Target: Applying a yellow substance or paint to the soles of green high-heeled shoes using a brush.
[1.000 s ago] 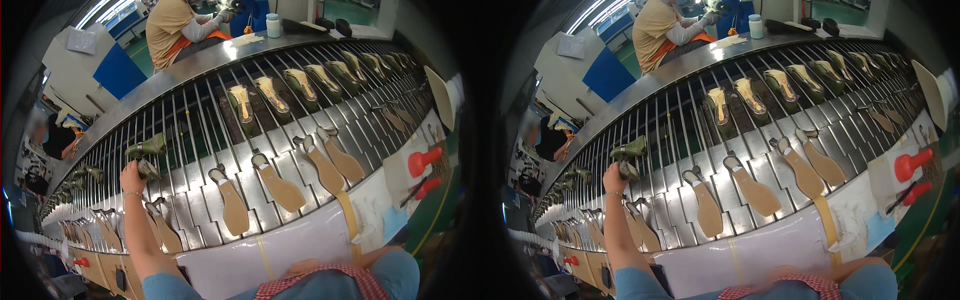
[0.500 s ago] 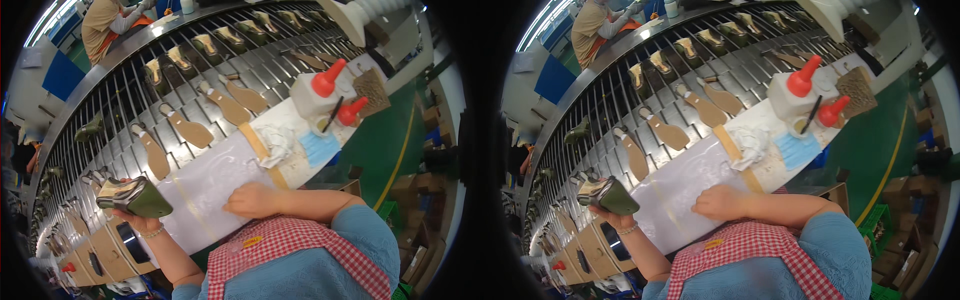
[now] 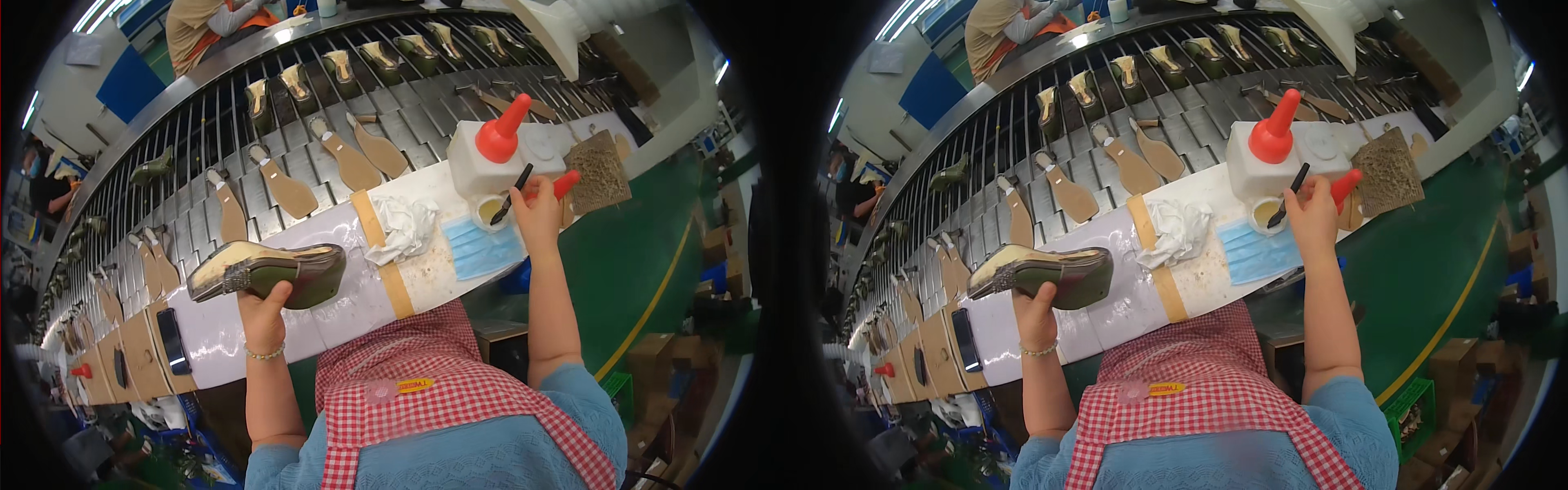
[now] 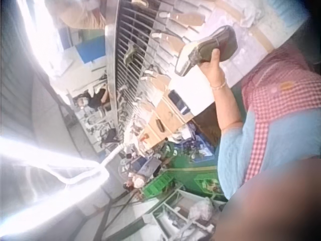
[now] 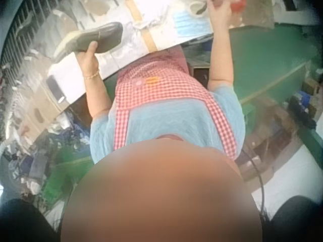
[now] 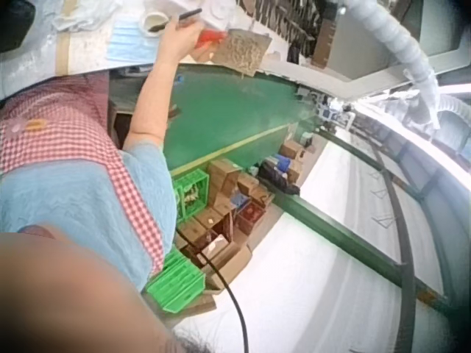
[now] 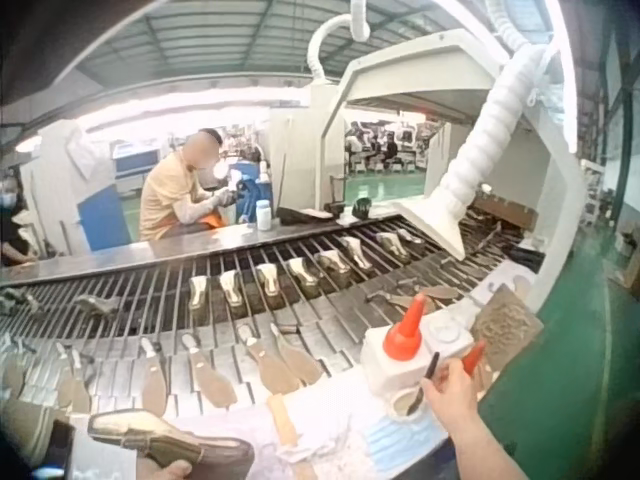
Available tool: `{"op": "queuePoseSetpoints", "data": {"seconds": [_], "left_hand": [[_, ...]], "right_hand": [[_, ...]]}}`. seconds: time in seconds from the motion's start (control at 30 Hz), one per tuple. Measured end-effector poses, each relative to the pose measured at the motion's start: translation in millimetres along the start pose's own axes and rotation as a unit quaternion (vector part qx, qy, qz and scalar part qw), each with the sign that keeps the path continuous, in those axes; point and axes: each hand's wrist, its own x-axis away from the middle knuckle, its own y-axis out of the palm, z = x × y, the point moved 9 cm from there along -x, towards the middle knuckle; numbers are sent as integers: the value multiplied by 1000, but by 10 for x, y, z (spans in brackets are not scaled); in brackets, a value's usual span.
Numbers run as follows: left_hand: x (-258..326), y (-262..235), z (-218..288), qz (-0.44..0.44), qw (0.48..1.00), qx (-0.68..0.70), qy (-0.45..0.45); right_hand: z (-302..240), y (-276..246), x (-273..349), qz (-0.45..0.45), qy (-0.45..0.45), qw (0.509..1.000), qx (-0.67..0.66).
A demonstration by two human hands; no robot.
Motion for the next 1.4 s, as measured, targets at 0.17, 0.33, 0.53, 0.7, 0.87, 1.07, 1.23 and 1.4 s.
{"op": "queuePoseSetpoints", "data": {"seconds": [0.17,0.33,0.53,0.7,0.87,1.07,1.23,1.4], "left_hand": [[59,55,-1,11,999,-43,-14],[37,-84,100,62,997,-37,12],[1,-92,115,54,997,-43,21],[-84,23,5,27,996,-80,24],[-116,118,-157,-17,990,-131,47],[-50,160,-366,-83,935,-321,126],[-31,64,-357,-82,936,-321,115],[-3,110,-340,-95,938,-309,128]], "right_hand": [[-941,400,567,-161,-214,963,-38],[-1342,1236,1172,-281,-360,889,-17],[-1153,1427,1010,-287,-368,884,31],[-1328,1138,1127,-271,-396,874,75],[-931,253,529,-60,-197,979,-2],[117,6,8,-3,41,999,-13],[498,495,17,-133,136,965,-182],[154,290,206,-269,88,947,-149]]}}
